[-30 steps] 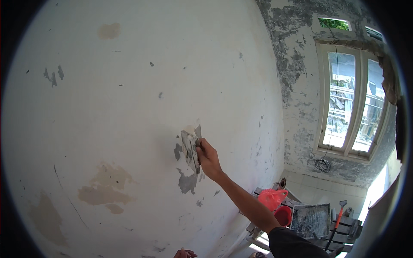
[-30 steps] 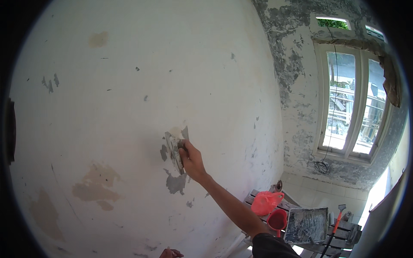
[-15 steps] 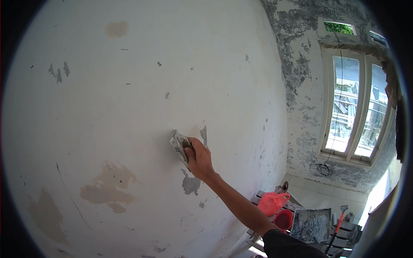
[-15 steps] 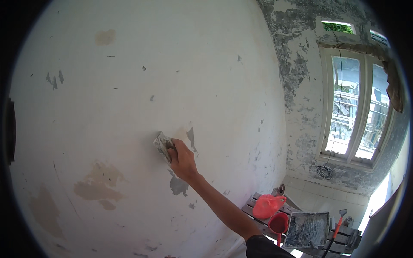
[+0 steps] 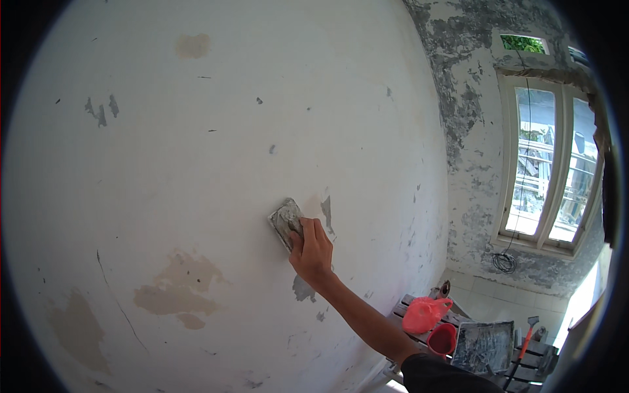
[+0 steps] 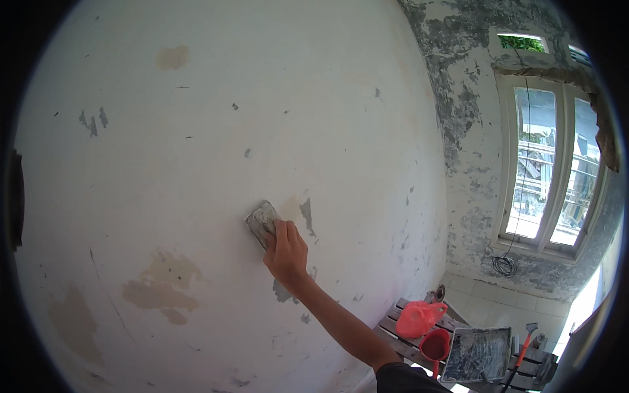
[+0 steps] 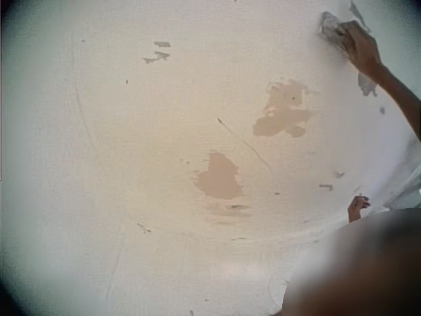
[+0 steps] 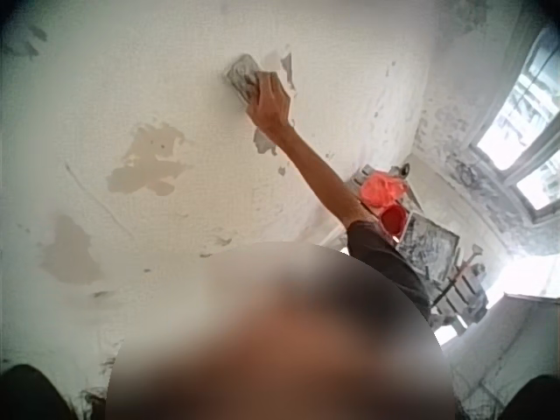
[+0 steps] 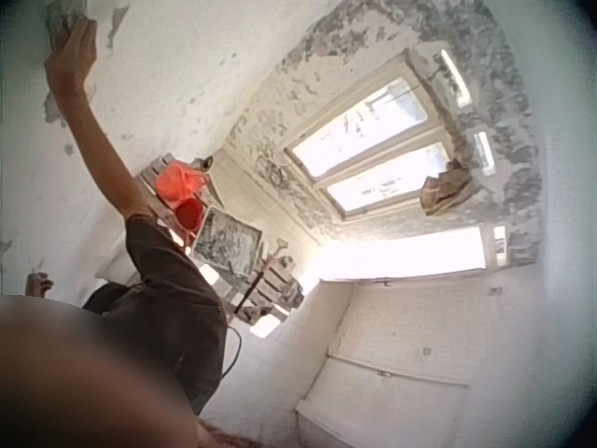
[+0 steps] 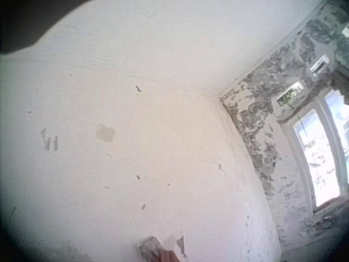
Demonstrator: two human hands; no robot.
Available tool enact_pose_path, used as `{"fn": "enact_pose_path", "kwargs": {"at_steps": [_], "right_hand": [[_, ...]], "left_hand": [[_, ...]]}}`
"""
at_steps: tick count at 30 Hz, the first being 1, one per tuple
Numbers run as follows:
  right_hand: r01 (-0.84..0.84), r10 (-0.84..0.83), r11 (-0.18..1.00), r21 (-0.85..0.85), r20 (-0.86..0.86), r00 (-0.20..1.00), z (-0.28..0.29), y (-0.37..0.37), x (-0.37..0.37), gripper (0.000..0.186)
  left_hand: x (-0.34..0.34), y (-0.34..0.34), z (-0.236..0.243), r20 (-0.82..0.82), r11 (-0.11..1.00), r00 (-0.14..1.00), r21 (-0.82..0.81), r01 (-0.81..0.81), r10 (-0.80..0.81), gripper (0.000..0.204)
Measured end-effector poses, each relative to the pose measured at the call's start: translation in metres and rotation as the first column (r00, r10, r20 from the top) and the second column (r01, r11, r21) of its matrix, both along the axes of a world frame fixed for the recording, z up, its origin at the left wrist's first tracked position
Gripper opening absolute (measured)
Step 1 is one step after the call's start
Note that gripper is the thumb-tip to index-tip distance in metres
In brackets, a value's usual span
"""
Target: Applying putty or plaster to a wall using a putty knife and a flat spreader blade.
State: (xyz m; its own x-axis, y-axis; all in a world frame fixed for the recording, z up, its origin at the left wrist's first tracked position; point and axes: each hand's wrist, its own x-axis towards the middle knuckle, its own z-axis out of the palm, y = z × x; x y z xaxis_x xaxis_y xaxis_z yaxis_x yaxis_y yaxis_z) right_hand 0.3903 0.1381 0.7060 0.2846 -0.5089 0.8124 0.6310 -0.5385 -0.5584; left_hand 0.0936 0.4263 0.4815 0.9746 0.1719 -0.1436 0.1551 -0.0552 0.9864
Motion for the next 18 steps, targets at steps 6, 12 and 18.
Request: {"fn": "enact_pose_path", "kwargs": {"at_steps": [6, 12, 18], "right_hand": [[-0.152, 0.153, 0.980, -0.128, 0.001, 0.988, -0.022, 0.004, -0.024, 0.026], [-0.523, 0.542, 0.765, 0.377, 0.063, 0.838, -0.018, -0.042, -0.011, 0.018], [-0.096, 0.093, 0.993, 0.069, 0.041, 0.995, -0.003, -0.038, 0.004, 0.022]], "left_hand": [[0.011, -0.009, 0.017, 0.115, 1.000, 0.993, 0.006, 0.024, -0.024, 0.024], [0.017, -0.028, 0.023, 0.135, 0.999, 0.990, 0.010, 0.047, -0.048, 0.028], [0.002, -0.023, 0.014, 0.100, 1.000, 0.995, 0.004, 0.028, -0.028, 0.031]]}}
